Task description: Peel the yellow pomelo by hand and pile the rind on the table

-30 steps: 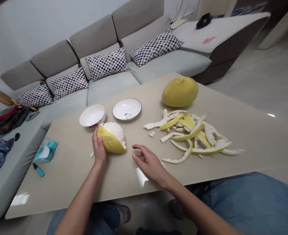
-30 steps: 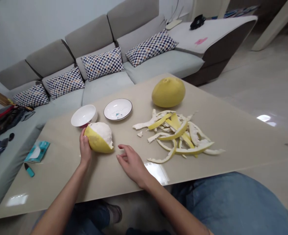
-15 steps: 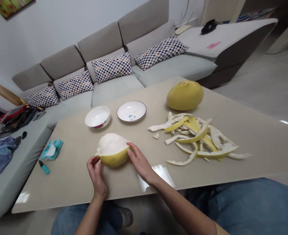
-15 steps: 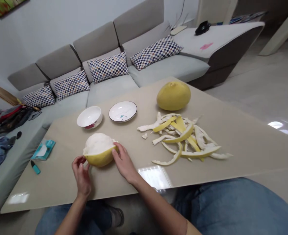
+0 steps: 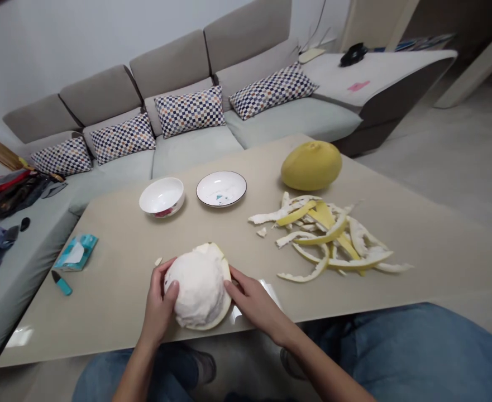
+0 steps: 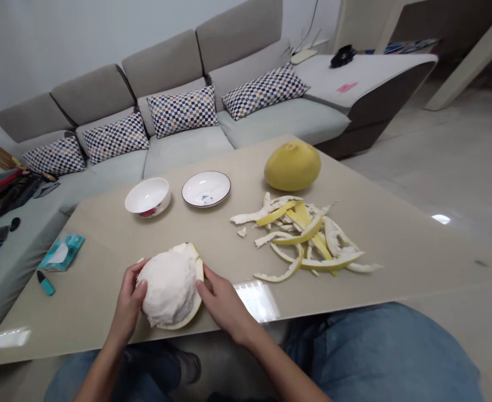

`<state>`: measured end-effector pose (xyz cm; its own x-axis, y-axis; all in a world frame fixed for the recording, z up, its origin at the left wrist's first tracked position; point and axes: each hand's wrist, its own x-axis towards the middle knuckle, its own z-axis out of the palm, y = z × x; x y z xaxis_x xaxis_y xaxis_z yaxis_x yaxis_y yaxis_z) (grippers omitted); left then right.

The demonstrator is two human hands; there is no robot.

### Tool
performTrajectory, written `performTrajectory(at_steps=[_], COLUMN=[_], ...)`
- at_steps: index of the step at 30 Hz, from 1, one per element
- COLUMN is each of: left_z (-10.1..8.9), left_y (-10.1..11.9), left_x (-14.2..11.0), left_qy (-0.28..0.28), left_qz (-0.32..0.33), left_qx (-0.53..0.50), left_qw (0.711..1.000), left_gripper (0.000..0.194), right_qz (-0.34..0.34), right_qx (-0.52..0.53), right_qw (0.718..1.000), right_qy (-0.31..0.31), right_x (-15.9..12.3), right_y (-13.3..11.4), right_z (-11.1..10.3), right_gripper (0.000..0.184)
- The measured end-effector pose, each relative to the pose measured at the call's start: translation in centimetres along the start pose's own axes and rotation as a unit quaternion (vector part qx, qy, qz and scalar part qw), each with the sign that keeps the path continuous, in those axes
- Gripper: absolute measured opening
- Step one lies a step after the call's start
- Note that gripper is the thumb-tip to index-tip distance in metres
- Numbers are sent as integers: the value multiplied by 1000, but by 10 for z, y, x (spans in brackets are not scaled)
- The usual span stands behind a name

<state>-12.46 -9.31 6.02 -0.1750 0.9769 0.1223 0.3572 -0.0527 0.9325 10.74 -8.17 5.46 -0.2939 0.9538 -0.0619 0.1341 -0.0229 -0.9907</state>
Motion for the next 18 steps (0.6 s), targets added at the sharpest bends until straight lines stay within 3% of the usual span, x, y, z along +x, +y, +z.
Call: performTrajectory(at_steps=[4, 8, 13, 18], left_z=[-13, -20, -34, -48], left_y=[21, 36, 26, 7], left_x=[1, 11, 36, 61], left_qy=[-37, -106, -112, -117], left_qz=[67, 105, 59, -82], left_qx=[93, 202, 157, -10], left_qw=[993, 968, 979, 990], left_gripper=[63, 52, 44, 57], right_qz=[21, -3, -41, 10], right_qx=[7, 21, 64, 170], right_qw=[1000, 1000, 996, 984], right_qy=[-18, -12, -38, -57], right_x=[-2, -6, -12, 1], right_y=[-6, -1, 15, 24], right_z=[5, 17, 36, 53], right_gripper=[50, 64, 87, 80])
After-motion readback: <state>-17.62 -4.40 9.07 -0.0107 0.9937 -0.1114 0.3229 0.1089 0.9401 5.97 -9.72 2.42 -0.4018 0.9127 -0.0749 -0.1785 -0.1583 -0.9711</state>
